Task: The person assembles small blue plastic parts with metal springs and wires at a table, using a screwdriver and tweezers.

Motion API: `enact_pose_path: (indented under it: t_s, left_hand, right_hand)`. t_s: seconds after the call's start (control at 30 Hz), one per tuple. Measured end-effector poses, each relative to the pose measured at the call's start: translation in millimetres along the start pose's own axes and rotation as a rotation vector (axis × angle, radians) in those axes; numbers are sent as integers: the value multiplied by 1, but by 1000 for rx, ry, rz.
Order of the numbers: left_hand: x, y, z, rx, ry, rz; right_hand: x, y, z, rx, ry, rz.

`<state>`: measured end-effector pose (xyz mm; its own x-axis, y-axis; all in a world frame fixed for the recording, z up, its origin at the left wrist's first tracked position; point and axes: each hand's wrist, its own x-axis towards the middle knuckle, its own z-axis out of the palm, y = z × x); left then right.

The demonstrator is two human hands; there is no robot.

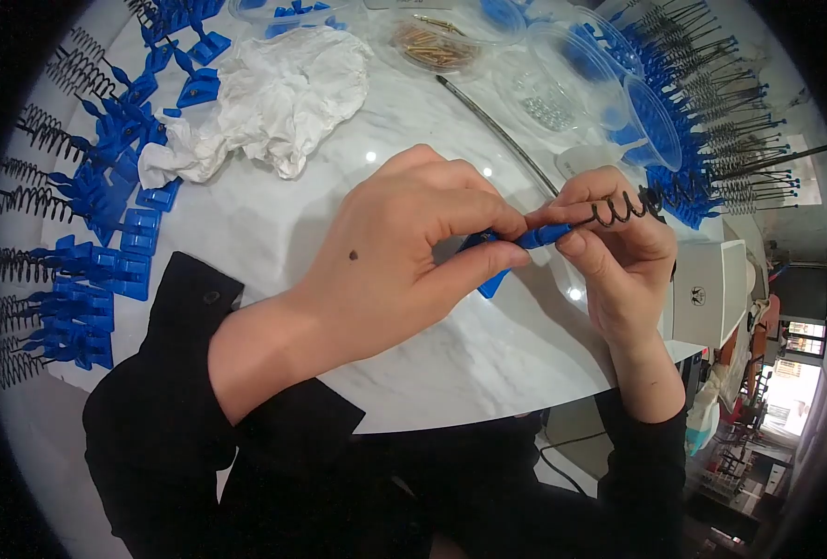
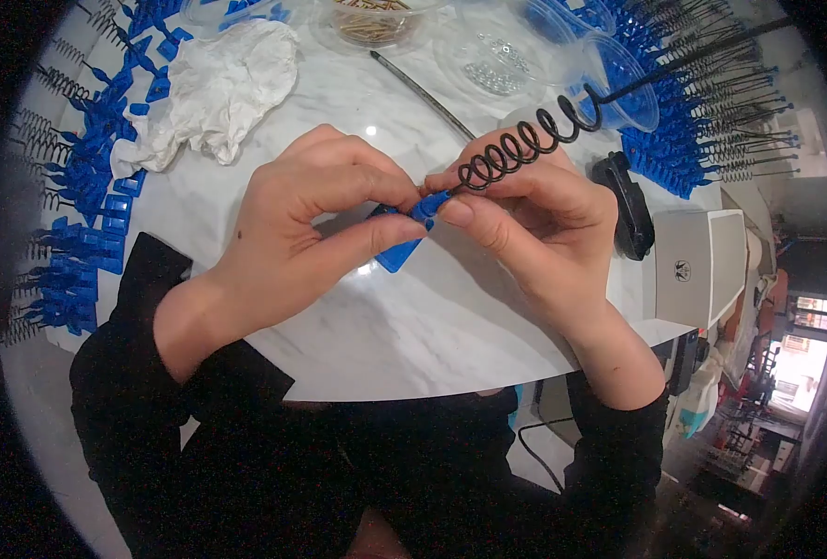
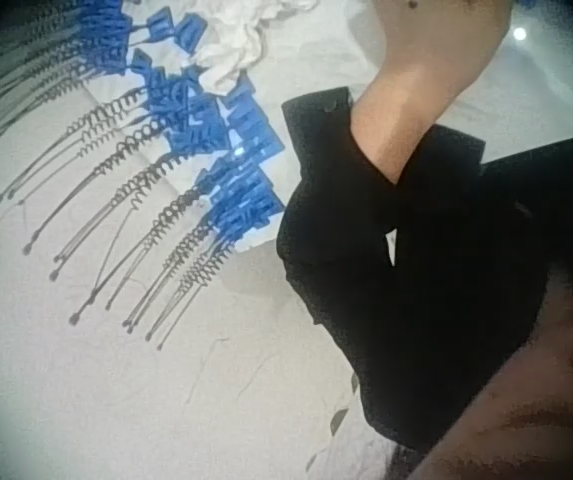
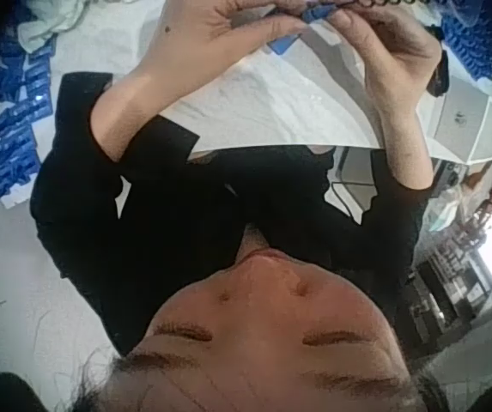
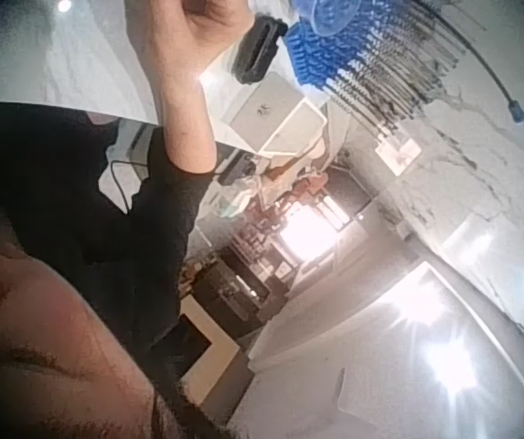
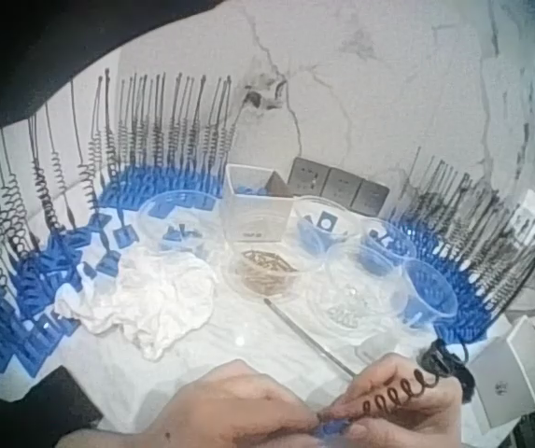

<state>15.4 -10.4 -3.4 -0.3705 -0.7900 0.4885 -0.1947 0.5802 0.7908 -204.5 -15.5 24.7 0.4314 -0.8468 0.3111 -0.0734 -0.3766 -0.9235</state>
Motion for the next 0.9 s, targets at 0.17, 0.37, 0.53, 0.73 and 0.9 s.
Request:
enact_pose_path:
  t_s: [0.17,0.37,0.53,0.73,0.9]
  left_hand:
    - [-1,0,0,-4,8,7]
    - [0,-1,0,7,20,18]
    - [0,-1,1,-8,19,9]
    - [1,0,2,-2,22,14]
    - [1,0,1,5,-3,0]
  right_hand:
    - [0,0,0,-50,-8,-18]
    - [0,-1,-1,-69,1,-11]
    - [-1,1,-3,-78,-14,-13]
    - [0,0,-1,-55,-9,-19]
    - [0,-1,-1,-32,-13,-22]
